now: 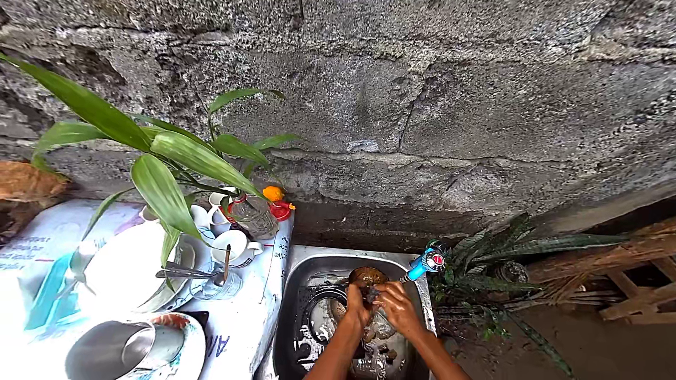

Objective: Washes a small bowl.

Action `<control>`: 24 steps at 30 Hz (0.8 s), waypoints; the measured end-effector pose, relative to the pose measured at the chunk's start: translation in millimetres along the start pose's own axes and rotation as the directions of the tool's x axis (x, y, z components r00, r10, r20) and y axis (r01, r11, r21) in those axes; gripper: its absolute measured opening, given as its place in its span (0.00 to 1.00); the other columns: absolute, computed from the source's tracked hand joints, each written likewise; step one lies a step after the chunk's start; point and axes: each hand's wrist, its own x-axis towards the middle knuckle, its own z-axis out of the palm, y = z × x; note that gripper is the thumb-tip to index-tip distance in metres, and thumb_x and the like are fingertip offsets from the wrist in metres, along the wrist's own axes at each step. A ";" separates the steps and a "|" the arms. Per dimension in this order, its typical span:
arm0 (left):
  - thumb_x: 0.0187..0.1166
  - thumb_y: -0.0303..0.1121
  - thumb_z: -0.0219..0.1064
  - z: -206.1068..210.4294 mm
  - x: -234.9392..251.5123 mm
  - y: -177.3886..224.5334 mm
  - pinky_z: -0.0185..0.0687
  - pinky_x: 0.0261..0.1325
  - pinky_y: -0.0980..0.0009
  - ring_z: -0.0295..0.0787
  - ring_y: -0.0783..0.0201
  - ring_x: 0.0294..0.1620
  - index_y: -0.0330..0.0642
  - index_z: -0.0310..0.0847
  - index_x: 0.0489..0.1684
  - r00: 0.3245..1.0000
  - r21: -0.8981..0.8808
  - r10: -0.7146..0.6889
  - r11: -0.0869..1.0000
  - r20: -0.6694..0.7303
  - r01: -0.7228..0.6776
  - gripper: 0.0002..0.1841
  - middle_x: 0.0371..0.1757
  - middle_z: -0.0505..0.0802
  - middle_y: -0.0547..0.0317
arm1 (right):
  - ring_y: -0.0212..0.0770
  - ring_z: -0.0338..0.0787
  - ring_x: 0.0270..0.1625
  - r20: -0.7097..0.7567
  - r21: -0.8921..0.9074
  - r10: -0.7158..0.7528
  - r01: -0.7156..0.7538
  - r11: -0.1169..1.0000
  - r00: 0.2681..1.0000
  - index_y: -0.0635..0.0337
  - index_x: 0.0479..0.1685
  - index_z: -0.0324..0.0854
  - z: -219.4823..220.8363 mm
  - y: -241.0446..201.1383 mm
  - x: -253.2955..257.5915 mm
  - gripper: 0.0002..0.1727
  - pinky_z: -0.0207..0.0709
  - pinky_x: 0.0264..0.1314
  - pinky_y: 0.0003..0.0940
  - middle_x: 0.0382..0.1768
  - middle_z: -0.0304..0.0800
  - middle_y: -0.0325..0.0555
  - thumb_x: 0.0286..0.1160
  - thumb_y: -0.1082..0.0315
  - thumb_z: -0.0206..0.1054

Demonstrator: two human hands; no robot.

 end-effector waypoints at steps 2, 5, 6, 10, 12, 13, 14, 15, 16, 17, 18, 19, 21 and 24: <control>0.82 0.35 0.53 -4.4 -7.4 13.9 0.86 0.45 0.41 0.86 0.38 0.52 0.38 0.67 0.72 0.997 -0.025 -0.073 0.997 0.035 0.074 0.21 0.61 0.83 0.32 | 0.61 0.91 0.52 -0.032 -0.094 0.151 -0.154 0.984 0.988 0.68 0.27 0.90 -25.2 31.2 -5.1 0.06 0.82 0.63 0.55 0.42 0.94 0.58 0.65 0.78 0.68; 0.82 0.37 0.53 -1.7 -8.3 25.5 0.86 0.50 0.39 0.84 0.34 0.59 0.41 0.64 0.77 0.994 -0.097 -0.102 0.990 0.038 0.105 0.24 0.70 0.79 0.30 | 0.63 0.89 0.53 -0.086 -0.053 0.349 -0.354 0.934 0.933 0.71 0.35 0.89 -40.9 46.9 -5.5 0.07 0.80 0.62 0.58 0.44 0.92 0.62 0.61 0.74 0.75; 0.82 0.37 0.54 -1.4 -6.8 26.3 0.86 0.50 0.39 0.84 0.34 0.59 0.42 0.63 0.77 0.993 -0.118 -0.108 0.987 0.039 0.112 0.25 0.70 0.78 0.30 | 0.61 0.90 0.56 -0.082 0.018 0.403 -0.403 0.915 0.912 0.74 0.44 0.88 -37.1 36.5 -4.0 0.14 0.81 0.65 0.56 0.49 0.91 0.64 0.62 0.72 0.77; 0.82 0.35 0.53 9.9 -2.5 15.3 0.87 0.43 0.44 0.86 0.39 0.50 0.39 0.67 0.69 0.997 -0.146 -0.069 0.987 0.034 0.073 0.19 0.59 0.83 0.32 | 0.49 0.89 0.63 -0.122 0.292 0.512 -0.462 0.838 0.850 0.67 0.61 0.89 0.8 -0.8 1.5 0.22 0.80 0.71 0.42 0.59 0.90 0.61 0.64 0.74 0.76; 0.77 0.30 0.52 18.6 -1.0 8.1 0.79 0.29 0.56 0.81 0.53 0.32 0.41 0.69 0.47 0.999 -0.157 0.022 0.987 -0.032 -0.027 0.07 0.37 0.82 0.45 | 0.38 0.89 0.52 -0.183 0.259 0.415 -0.364 0.895 0.891 0.62 0.48 0.95 19.9 -13.7 0.6 0.13 0.83 0.61 0.30 0.45 0.90 0.50 0.63 0.72 0.74; 0.76 0.29 0.52 18.7 -0.9 5.7 0.78 0.27 0.57 0.79 0.54 0.30 0.41 0.68 0.45 0.998 -0.147 0.045 0.988 -0.050 -0.052 0.06 0.35 0.81 0.47 | 0.37 0.89 0.51 -0.205 0.257 0.408 -0.353 0.900 0.890 0.61 0.44 0.96 24.3 -12.9 -1.9 0.11 0.83 0.61 0.28 0.43 0.90 0.48 0.64 0.72 0.74; 0.77 0.28 0.51 19.4 -1.4 4.3 0.79 0.28 0.56 0.80 0.52 0.31 0.40 0.68 0.48 0.997 -0.127 0.045 0.990 -0.058 -0.053 0.07 0.38 0.80 0.45 | 0.38 0.90 0.52 -0.238 0.266 0.434 -0.371 0.890 0.869 0.63 0.41 0.95 24.9 -9.3 -2.6 0.09 0.84 0.62 0.30 0.44 0.92 0.51 0.64 0.74 0.73; 0.80 0.29 0.51 21.4 -3.6 4.5 0.82 0.33 0.51 0.82 0.47 0.38 0.38 0.68 0.58 0.998 -0.135 0.036 0.990 -0.048 -0.042 0.13 0.46 0.81 0.40 | 0.42 0.91 0.53 -0.279 0.278 0.466 -0.394 0.876 0.839 0.66 0.41 0.94 24.7 -7.1 0.1 0.09 0.84 0.63 0.34 0.45 0.92 0.55 0.64 0.75 0.73; 0.81 0.29 0.50 24.7 -5.4 4.4 0.84 0.35 0.50 0.83 0.46 0.40 0.38 0.67 0.64 0.998 -0.142 0.042 0.989 -0.046 -0.049 0.15 0.50 0.81 0.38 | 0.43 0.90 0.55 -0.319 0.284 0.489 -0.410 0.867 0.812 0.68 0.42 0.93 26.1 -9.4 3.4 0.09 0.83 0.64 0.35 0.47 0.91 0.57 0.64 0.76 0.72; 0.80 0.28 0.50 29.4 -5.2 4.1 0.83 0.34 0.51 0.83 0.47 0.39 0.38 0.67 0.64 0.996 -0.145 0.069 0.986 -0.058 -0.076 0.16 0.49 0.82 0.39 | 0.44 0.89 0.57 -0.355 0.280 0.483 -0.402 0.872 0.800 0.69 0.43 0.92 29.3 -15.0 7.3 0.10 0.82 0.66 0.35 0.49 0.90 0.59 0.64 0.76 0.72; 0.78 0.26 0.50 33.7 -3.3 2.6 0.80 0.32 0.54 0.81 0.50 0.37 0.40 0.67 0.63 0.992 -0.139 0.107 0.983 -0.073 -0.116 0.16 0.46 0.82 0.41 | 0.44 0.88 0.59 -0.374 0.261 0.460 -0.385 0.885 0.805 0.68 0.43 0.92 32.4 -21.5 9.9 0.10 0.81 0.67 0.34 0.50 0.89 0.58 0.64 0.75 0.72; 0.78 0.24 0.50 34.0 -1.8 0.3 0.79 0.38 0.52 0.80 0.50 0.42 0.41 0.64 0.70 0.990 -0.147 0.129 0.980 -0.056 -0.136 0.21 0.50 0.81 0.41 | 0.43 0.87 0.60 -0.375 0.246 0.442 -0.373 0.895 0.815 0.67 0.43 0.93 34.1 -25.0 10.1 0.11 0.80 0.69 0.32 0.52 0.88 0.58 0.64 0.73 0.72; 0.80 0.26 0.50 36.6 -2.5 -4.7 0.81 0.31 0.53 0.83 0.49 0.37 0.45 0.59 0.76 0.992 -0.099 0.105 0.989 -0.069 -0.111 0.23 0.48 0.82 0.40 | 0.46 0.88 0.59 -0.391 0.293 0.512 -0.424 0.857 0.765 0.71 0.45 0.91 31.6 -18.1 11.1 0.11 0.81 0.67 0.36 0.52 0.89 0.61 0.66 0.75 0.71; 0.87 0.33 0.46 34.9 -7.9 -11.2 0.86 0.40 0.44 0.87 0.39 0.50 0.51 0.53 0.87 0.999 -0.126 0.035 0.991 -0.030 -0.038 0.26 0.65 0.81 0.33 | 0.46 0.88 0.55 -0.360 0.424 0.708 -0.569 0.704 0.607 0.76 0.53 0.84 23.3 -0.3 19.3 0.11 0.83 0.62 0.40 0.51 0.87 0.62 0.75 0.78 0.66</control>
